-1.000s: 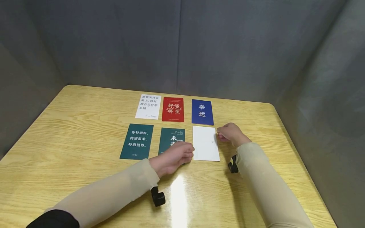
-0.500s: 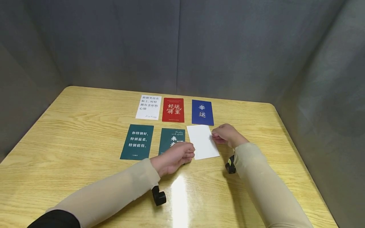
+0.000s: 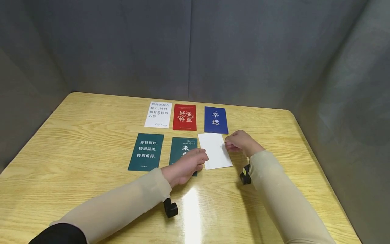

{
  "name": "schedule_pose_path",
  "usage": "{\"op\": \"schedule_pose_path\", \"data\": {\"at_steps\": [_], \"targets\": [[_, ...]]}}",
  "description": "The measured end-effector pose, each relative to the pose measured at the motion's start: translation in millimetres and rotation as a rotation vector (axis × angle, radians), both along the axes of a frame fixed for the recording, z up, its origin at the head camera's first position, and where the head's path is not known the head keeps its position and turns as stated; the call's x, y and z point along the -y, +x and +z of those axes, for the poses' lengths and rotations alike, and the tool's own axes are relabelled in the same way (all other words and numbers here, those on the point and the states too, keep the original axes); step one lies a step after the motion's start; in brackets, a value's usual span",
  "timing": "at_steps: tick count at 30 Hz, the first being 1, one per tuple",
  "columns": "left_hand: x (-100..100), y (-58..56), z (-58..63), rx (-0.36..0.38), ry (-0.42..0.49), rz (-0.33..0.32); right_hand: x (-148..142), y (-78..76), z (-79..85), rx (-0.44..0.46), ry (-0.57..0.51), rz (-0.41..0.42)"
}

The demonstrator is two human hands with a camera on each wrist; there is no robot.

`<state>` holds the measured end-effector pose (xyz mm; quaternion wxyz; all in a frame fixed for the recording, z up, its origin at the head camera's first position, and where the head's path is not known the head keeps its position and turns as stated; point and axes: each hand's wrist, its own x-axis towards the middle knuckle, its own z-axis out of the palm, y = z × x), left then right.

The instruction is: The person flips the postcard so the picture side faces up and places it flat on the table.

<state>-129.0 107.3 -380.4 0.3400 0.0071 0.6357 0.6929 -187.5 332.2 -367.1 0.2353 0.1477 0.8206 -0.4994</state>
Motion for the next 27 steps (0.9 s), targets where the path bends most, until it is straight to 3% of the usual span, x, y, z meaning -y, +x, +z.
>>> {"op": "schedule_pose_path", "data": {"at_steps": [8,13,27], "targets": [[2.7,1.0,-0.6,-0.007,0.02,-0.031,-7.7,0.6,-5.5,0.015,-0.046,-0.006],[3.5,4.4,-0.9,-0.014,0.027,-0.007,-9.1,1.5,-6.1,0.009,-0.057,0.001],[4.0,12.5,-0.7,0.005,0.035,0.015,-10.3,7.5,-6.5,-0.029,0.019,0.05]]}}
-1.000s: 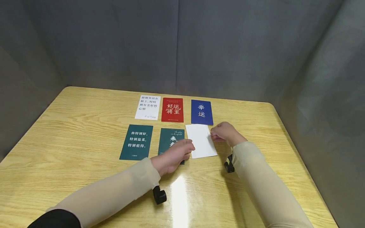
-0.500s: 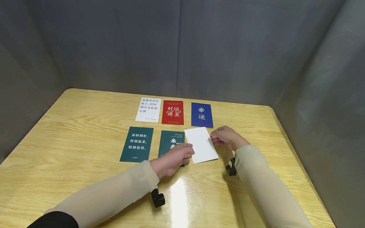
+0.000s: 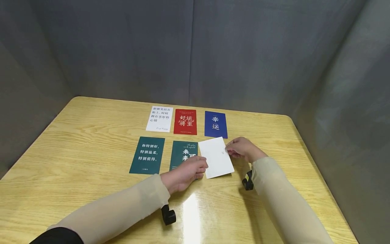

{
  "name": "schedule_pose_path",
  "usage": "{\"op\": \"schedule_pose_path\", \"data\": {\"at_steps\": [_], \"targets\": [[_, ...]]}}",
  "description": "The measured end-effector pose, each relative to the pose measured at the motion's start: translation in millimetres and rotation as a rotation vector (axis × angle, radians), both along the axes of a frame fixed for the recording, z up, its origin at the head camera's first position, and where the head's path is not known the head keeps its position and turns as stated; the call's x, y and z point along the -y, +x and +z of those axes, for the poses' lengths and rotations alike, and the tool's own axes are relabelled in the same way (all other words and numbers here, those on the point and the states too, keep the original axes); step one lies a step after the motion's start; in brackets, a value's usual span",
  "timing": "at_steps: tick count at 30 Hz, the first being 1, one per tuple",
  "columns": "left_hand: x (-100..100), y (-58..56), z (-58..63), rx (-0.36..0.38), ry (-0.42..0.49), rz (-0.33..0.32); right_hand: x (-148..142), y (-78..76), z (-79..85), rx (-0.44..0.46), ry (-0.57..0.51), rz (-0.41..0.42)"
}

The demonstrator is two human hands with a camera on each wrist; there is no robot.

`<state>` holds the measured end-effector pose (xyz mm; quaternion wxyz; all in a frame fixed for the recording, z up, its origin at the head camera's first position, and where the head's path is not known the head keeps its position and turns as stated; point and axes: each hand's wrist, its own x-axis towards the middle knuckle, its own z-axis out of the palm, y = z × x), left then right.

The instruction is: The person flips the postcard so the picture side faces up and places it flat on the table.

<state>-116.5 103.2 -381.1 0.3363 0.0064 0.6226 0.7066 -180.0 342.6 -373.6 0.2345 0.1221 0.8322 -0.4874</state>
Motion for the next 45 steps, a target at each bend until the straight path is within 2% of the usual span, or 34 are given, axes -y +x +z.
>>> {"op": "schedule_pose_path", "data": {"at_steps": [6,12,17,23,26,32,36,39,42,45], "targets": [[-1.9,-0.7,-1.4,-0.002,0.014,0.005,-3.1,2.2,1.8,-0.031,-0.043,0.033],[-1.6,-3.0,-5.3,-0.028,0.033,0.05,-12.7,1.5,0.6,-0.102,-0.13,0.102],[0.0,-3.1,-5.7,-0.019,0.082,0.053,-13.5,3.1,-2.8,-0.108,-0.183,0.044],[-1.4,-4.6,-4.0,-0.073,-0.007,0.105,-8.6,3.1,-3.0,-0.102,-0.21,0.021],[-1.2,-6.7,-3.5,-0.09,-0.013,0.12,-6.8,2.4,-1.2,-0.099,-0.241,0.013],[0.7,-8.3,-3.4,-0.073,0.02,0.102,-5.5,1.3,-1.6,-0.09,-0.31,0.011],[0.4,-8.3,-4.2,-0.079,0.055,0.133,-6.1,1.0,-4.1,-0.098,-0.333,0.011],[-1.1,-8.2,-5.1,-0.075,0.119,0.167,-4.5,1.3,-7.1,-0.099,-0.346,0.006],[-3.0,-8.1,-5.9,-0.063,0.181,0.186,1.2,1.3,-10.3,-0.102,-0.414,-0.005],[-4.5,-8.2,-6.7,-0.03,0.233,0.181,10.3,1.3,-11.6,-0.109,-0.528,-0.02]]}}
